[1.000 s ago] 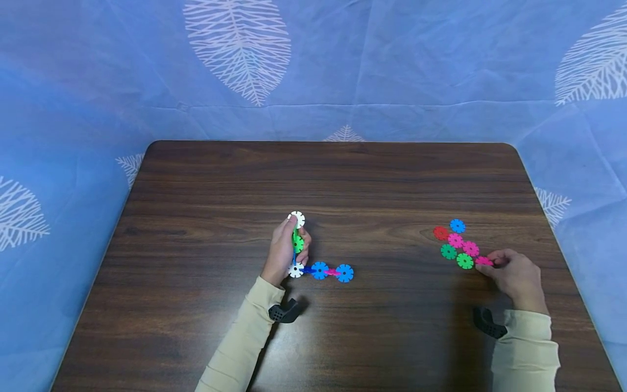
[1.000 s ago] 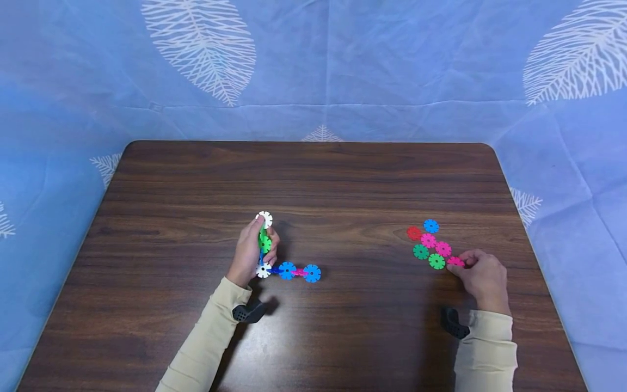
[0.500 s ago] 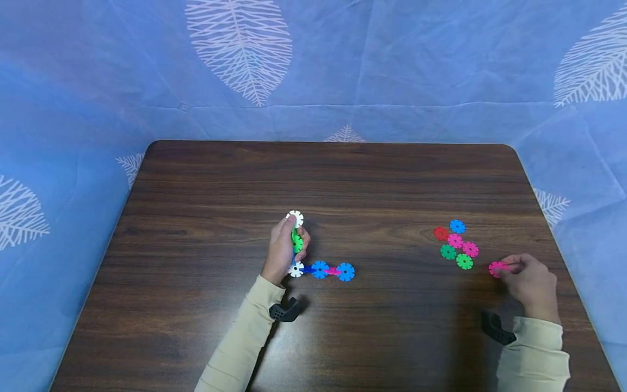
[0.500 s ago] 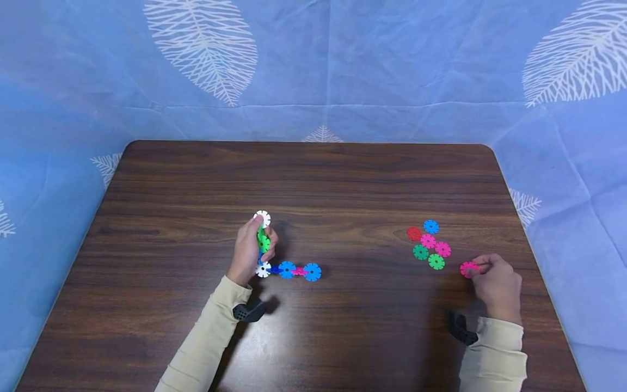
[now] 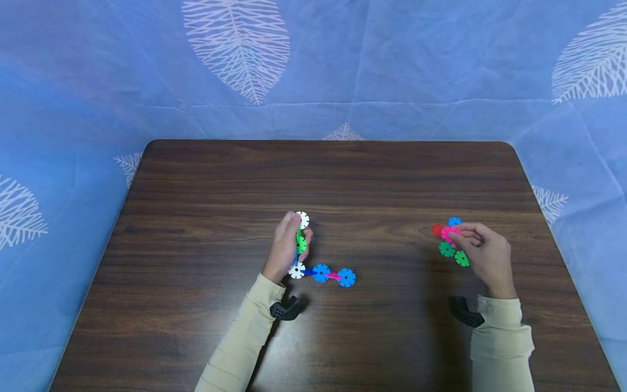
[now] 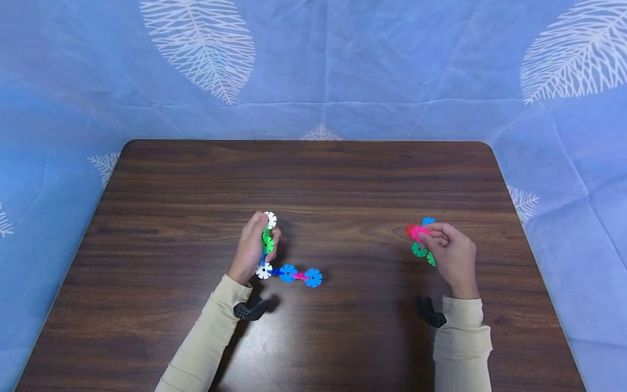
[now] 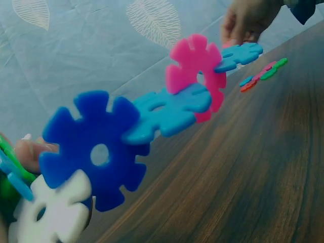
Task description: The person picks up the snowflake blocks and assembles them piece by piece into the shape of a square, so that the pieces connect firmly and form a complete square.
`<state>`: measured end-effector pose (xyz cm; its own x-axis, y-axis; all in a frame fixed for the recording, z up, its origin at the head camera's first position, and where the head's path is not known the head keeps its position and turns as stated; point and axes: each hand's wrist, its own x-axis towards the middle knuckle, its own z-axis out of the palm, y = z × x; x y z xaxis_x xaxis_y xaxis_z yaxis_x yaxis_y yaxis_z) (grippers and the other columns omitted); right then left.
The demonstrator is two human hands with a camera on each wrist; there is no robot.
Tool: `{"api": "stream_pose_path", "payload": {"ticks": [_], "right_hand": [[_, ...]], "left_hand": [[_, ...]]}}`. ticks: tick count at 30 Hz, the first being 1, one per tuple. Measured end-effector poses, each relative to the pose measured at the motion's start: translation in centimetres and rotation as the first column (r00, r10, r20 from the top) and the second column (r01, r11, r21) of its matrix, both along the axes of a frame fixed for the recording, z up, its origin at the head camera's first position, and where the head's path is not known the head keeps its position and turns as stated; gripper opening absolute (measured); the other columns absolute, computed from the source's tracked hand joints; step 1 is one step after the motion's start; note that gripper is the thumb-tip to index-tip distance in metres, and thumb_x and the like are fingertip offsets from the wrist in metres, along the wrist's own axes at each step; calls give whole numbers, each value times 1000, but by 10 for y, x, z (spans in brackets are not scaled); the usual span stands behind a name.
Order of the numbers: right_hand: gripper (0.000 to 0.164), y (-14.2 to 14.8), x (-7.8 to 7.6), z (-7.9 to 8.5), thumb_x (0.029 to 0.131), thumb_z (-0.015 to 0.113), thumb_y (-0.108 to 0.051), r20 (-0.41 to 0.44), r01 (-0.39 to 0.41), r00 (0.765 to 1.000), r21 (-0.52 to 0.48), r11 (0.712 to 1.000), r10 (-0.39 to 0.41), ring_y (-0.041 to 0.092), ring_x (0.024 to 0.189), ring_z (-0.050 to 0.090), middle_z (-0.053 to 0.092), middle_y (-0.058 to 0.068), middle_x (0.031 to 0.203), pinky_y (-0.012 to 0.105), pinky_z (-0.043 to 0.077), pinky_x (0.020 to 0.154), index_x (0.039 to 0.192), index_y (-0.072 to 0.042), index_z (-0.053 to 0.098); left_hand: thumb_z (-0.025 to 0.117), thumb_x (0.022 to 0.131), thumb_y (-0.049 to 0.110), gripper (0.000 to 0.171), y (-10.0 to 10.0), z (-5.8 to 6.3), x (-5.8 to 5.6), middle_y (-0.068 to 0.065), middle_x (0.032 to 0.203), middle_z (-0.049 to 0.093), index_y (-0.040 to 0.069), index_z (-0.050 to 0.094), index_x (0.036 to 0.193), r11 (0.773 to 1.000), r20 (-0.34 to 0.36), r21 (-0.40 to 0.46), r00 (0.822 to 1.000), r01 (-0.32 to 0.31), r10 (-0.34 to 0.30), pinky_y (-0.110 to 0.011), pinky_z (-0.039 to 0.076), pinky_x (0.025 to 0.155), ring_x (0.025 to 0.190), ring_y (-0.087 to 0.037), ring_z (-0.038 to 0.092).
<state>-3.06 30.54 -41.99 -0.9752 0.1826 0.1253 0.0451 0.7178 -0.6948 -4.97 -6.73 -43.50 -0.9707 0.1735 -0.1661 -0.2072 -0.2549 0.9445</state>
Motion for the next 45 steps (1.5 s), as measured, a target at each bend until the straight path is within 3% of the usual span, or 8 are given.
{"api": "stream_pose_path", "payload": {"ticks": [4,11,15,18,25,30,41,45], "right_hand": [[22,-27,-12,4,87,66,-5,-26,-135,991,-167,977,132,-13,64,61,59,-28,77,8,50,55,103,10,62],[20,-76,-31,14,88,62,2,-54,-322,942,-432,842,332,1,70,68,65,-1,81,19,57,65,102,16,56],[18,-105,-38,17,89,61,-1,-22,-373,912,-461,805,410,2,74,69,67,20,88,22,58,70,100,13,56],[16,-127,-40,18,88,63,-2,12,-400,893,-436,806,450,4,77,70,68,26,93,20,58,71,99,9,58],[13,-165,-38,16,84,69,-3,12,-447,874,-372,814,486,22,80,73,73,17,89,18,57,68,94,1,62],[11,-181,-36,14,82,71,-4,-31,-474,868,-345,810,495,22,77,73,73,14,87,18,54,60,90,-1,65],[9,-198,-33,15,79,74,-1,-89,-523,850,-250,815,519,18,78,72,71,11,89,25,58,71,85,-2,67],[9,-200,-34,14,79,74,-1,-104,-530,847,-218,819,521,17,78,71,71,11,89,23,58,71,84,-3,66]], "left_hand": [[21,105,16,26,2,-1,0,-2,61,43,9,34,83,1000,8,-2,1000,-24,24,-22,31,34,36,-11,37],[27,104,22,24,4,-7,-2,-2,60,44,9,34,84,998,-10,-7,998,-60,60,-23,29,32,35,-11,36],[28,103,23,24,5,-6,-2,-1,59,44,9,35,84,998,-24,-31,998,-62,61,-23,29,32,35,-11,36],[29,102,22,23,5,-6,-2,-1,59,45,9,35,85,998,-11,-33,998,-60,60,-23,29,32,35,-11,36],[31,102,21,20,6,-4,-1,-1,59,47,10,36,86,998,12,-31,998,-58,58,-23,31,31,34,-11,36],[32,102,22,20,7,-1,-1,-2,59,47,10,37,87,998,2,-51,999,-44,44,-23,32,31,35,-11,37],[34,103,24,21,9,-1,0,-12,61,48,10,36,86,995,43,-97,999,-25,29,-25,34,31,34,-13,39],[31,103,19,20,9,11,4,-9,61,48,9,35,86,993,33,-117,999,0,4,-23,36,32,35,-13,39]]}}
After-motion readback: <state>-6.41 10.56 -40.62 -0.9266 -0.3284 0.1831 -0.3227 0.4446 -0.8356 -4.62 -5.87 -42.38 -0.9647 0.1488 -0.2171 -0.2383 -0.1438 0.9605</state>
